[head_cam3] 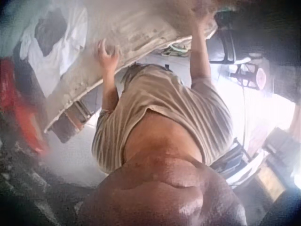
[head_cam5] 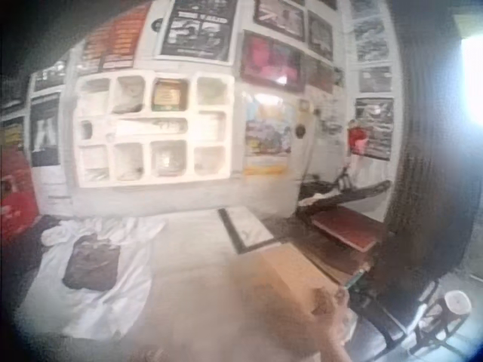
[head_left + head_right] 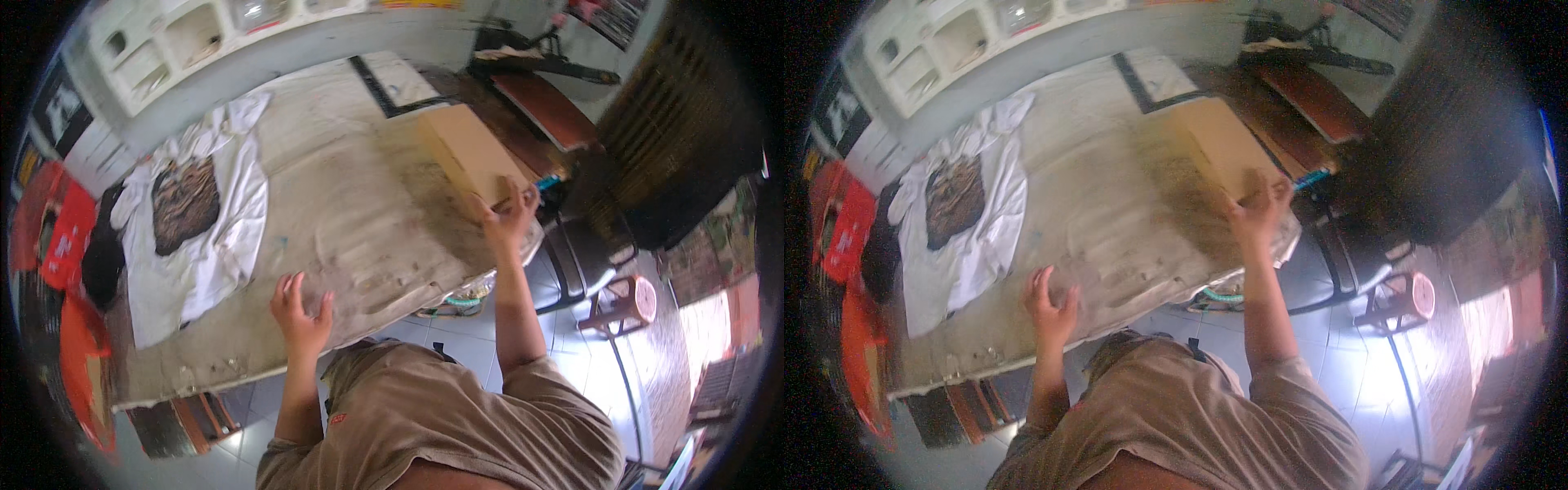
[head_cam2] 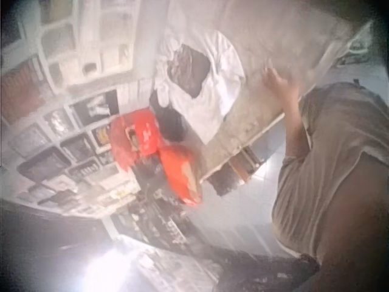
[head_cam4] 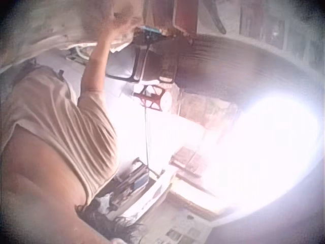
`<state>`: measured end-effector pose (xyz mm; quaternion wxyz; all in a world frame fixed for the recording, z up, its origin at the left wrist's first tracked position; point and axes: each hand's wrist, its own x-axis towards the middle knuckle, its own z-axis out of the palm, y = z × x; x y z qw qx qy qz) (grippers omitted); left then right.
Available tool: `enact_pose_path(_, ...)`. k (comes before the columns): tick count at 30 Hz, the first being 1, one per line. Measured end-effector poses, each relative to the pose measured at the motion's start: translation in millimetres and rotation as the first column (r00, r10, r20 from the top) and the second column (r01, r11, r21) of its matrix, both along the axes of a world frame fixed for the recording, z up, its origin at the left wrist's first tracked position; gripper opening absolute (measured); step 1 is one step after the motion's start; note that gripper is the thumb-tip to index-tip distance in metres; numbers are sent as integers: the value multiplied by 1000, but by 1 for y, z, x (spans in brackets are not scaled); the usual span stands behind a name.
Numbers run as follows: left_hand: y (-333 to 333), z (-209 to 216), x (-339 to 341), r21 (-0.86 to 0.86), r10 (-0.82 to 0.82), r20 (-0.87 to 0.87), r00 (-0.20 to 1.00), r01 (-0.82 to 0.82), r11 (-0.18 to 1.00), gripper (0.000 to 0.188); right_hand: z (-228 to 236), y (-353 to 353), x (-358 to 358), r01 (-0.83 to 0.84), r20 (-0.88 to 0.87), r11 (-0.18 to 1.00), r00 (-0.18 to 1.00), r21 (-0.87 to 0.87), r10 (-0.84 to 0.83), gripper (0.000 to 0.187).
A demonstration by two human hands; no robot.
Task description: The person retrieves a flat cardboard box from a red plastic bag, unfolds it, and assembles it into a box shape on a workbench. They then move a chair, plug in a power strip, and continue assembling additional cardboard boxes one by one.
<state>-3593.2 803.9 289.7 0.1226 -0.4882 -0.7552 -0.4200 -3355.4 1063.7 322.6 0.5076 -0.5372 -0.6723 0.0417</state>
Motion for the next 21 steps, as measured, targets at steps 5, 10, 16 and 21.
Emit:
enact_pose_path(5,-12,4,16,56,-27,-8,1000,27,998,48,-8,-4,7,-89,13,996,996,-28,89,58)
enact_pose_path(10,-54,21,25,102,-202,90,975,193,976,47,-18,18,25,-127,361,966,932,226,38,54)
enact_pose_path(16,-149,26,-33,210,208,137,968,-233,950,43,-4,-15,5,-87,376,814,911,574,-168,60)
enact_pose_path(21,-268,10,-99,242,637,165,753,-657,714,35,5,-124,-112,-416,203,787,909,456,363,53)
